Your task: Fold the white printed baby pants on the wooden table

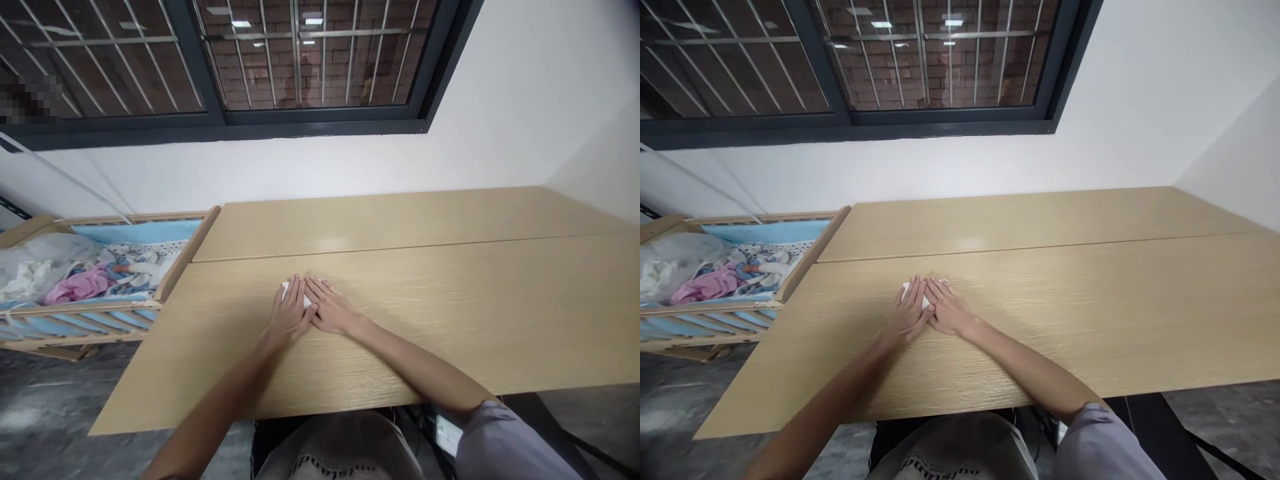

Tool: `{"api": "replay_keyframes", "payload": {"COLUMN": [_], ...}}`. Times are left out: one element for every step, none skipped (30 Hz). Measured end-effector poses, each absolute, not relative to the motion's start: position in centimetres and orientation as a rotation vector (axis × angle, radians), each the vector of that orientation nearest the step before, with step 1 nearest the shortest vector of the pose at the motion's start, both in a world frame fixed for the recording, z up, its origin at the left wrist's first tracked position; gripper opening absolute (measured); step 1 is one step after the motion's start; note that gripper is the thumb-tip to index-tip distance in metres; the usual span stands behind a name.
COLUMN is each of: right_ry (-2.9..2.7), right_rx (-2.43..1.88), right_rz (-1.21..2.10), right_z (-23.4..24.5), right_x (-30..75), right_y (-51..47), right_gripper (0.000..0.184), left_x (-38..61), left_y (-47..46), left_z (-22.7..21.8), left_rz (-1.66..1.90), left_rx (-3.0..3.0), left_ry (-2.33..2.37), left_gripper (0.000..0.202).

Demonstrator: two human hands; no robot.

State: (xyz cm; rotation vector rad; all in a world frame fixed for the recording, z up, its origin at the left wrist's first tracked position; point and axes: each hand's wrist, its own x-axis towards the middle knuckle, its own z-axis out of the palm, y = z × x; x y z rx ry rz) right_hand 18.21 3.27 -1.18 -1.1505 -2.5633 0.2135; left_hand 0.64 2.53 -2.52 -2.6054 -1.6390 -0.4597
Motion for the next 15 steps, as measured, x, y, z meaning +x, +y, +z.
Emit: {"api": "replay_keyframes", "payload": {"right_ry": [-2.561, -2.559, -2.555, -2.548, -2.541, -2.535, -2.530, -2.527, -2.527, -2.527, -2.526, -2.525, -2.525, -2.524, -2.521], "right_rx": [-1.152, -1.151, -1.152, -1.156, -1.161, -1.164, -1.168, -1.170, -1.171, -1.173, -1.176, -1.178, -1.178, -1.175, -1.169], "right_rz": [0.210, 0.208, 0.207, 0.208, 0.209, 0.211, 0.211, 0.211, 0.212, 0.214, 0.215, 0.214, 0.212, 0.205, 0.193], "right_z": [-1.4, -1.4, -1.4, -1.4, -1.3, -1.3, -1.2, -1.3, -1.3, -1.5, -1.6, -1.7, -1.8, -1.8, -1.6], "right_x": [18.4, 18.6, 18.9, 19.1, 19.4, 19.7, 19.9, 20.2, 20.4, 20.7, 20.9, 21.1, 21.3, 21.5, 21.7], "right_y": [3.3, 3.3, 3.3, 3.3, 3.2, 3.2, 3.2, 3.1, 3.1, 3.0, 3.0, 2.9, 2.9, 2.8, 2.8], "right_gripper": [0.072, 0.072, 0.072, 0.073, 0.075, 0.077, 0.078, 0.079, 0.079, 0.079, 0.079, 0.079, 0.079, 0.079, 0.079], "left_x": [0.4, 0.1, -0.2, -0.5, -0.7, -1.0, -1.2, -1.4, -1.6, -1.8, -1.9, -2.1, -2.3, -2.5, -2.6], "left_y": [2.6, 2.7, 2.7, 2.7, 2.7, 2.7, 2.6, 2.5, 2.4, 2.3, 2.2, 2.2, 2.1, 2.1, 2.0], "left_z": [-2.9, -3.1, -3.2, -3.3, -3.3, -3.3, -3.3, -3.2, -3.2, -3.1, -3.1, -3.0, -2.9, -2.8, -2.6], "left_rz": [-0.458, -0.460, -0.462, -0.461, -0.458, -0.455, -0.453, -0.449, -0.445, -0.440, -0.434, -0.426, -0.420, -0.417, -0.422], "left_rx": [-2.594, -2.583, -2.576, -2.574, -2.578, -2.584, -2.590, -2.597, -2.601, -2.604, -2.607, -2.612, -2.617, -2.624, -2.628], "left_ry": [-1.631, -1.630, -1.638, -1.648, -1.657, -1.664, -1.670, -1.673, -1.677, -1.681, -1.685, -1.688, -1.689, -1.684, -1.669], "left_gripper": [0.072, 0.071, 0.071, 0.072, 0.072, 0.073, 0.073, 0.074, 0.075, 0.075, 0.075, 0.076, 0.075, 0.075, 0.074]}}
